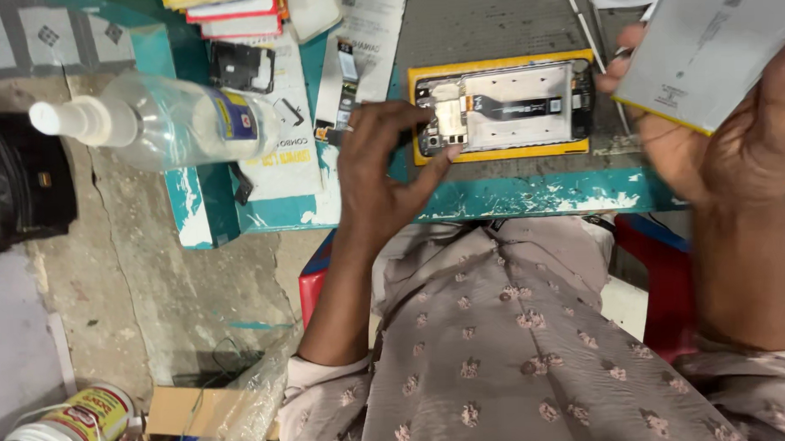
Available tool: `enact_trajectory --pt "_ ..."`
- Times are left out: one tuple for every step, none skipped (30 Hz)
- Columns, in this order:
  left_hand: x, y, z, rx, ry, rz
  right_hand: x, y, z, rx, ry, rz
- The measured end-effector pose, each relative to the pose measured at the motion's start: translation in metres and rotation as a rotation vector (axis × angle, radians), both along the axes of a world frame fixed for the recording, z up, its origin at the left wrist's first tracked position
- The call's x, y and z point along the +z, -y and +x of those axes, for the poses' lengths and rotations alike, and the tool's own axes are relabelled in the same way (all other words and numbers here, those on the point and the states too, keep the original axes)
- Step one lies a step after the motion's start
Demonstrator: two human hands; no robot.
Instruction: The person repairs a smartphone at a workbench. They hold the disassembled phone, peel the old battery out of the frame, set the frame down, apply adhesive from a glue bottle, press a new battery into the phone body, and handle the frame and packaging while reassembling.
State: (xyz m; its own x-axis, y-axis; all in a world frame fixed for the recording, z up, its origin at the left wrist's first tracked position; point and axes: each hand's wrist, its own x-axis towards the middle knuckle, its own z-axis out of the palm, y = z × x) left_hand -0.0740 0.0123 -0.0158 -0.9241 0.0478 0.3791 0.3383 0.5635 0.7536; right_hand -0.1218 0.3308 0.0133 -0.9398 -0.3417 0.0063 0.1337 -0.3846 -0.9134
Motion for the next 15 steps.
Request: enact_trajectory --pt "-0.006 0.001 0.003 -0.018 -0.012 -0.056 0.002 0.002 -0.005 0.062 -0.135 0.167" --pt "-0.011 0.002 0.004 -0.044 -0.009 -0.044 0.005 0.004 -0.010 0.110 -0.280 0.326" --pt "-0.016 0.002 0.006 -0.069 -0.002 -0.031 0.007 0.008 -0.012 0.125 -0.364 0.442" --pt "-0.020 0.003 0.007 -0.095 0.006 -0.017 0.009 0.012 -0.014 0.141 -0.449 0.558" --pt "-0.024 0.005 0.007 -0.090 0.008 -0.005 0.010 0.016 -0.015 0.146 -0.604 0.777" --pt "-0.027 0.006 0.006 -0.088 0.006 0.009 0.011 0.020 -0.014 0.148 -0.762 1.000" --pt "-0.028 0.007 0.006 -0.085 0.007 0.025 0.012 0.023 -0.013 0.151 -0.918 1.223" --pt "-0.029 0.009 0.007 -0.081 0.028 0.039 0.011 0.028 -0.013 0.183 -0.964 1.280" --pt "-0.030 0.010 0.006 -0.078 0.047 0.053 0.009 0.032 -0.014 0.213 -1.010 1.337" --pt "-0.030 0.011 0.006 -0.075 0.067 0.066 0.007 0.036 -0.015 0.243 -1.057 1.393" --pt "-0.030 0.011 0.006 -0.082 0.082 0.082 0.004 0.039 -0.016 0.247 -1.091 1.396" --pt "-0.030 0.011 0.006 -0.089 0.098 0.097 0.002 0.042 -0.017 0.253 -1.125 1.397" --pt "-0.029 0.011 0.006 -0.095 0.114 0.112 0.000 0.044 -0.018 0.259 -1.158 1.397" --pt "-0.029 0.011 0.005 -0.097 0.110 0.105 -0.003 0.046 -0.019 0.268 -1.156 1.398" --pt "-0.029 0.012 0.004 -0.099 0.104 0.098 -0.004 0.048 -0.019 0.277 -1.155 1.399"
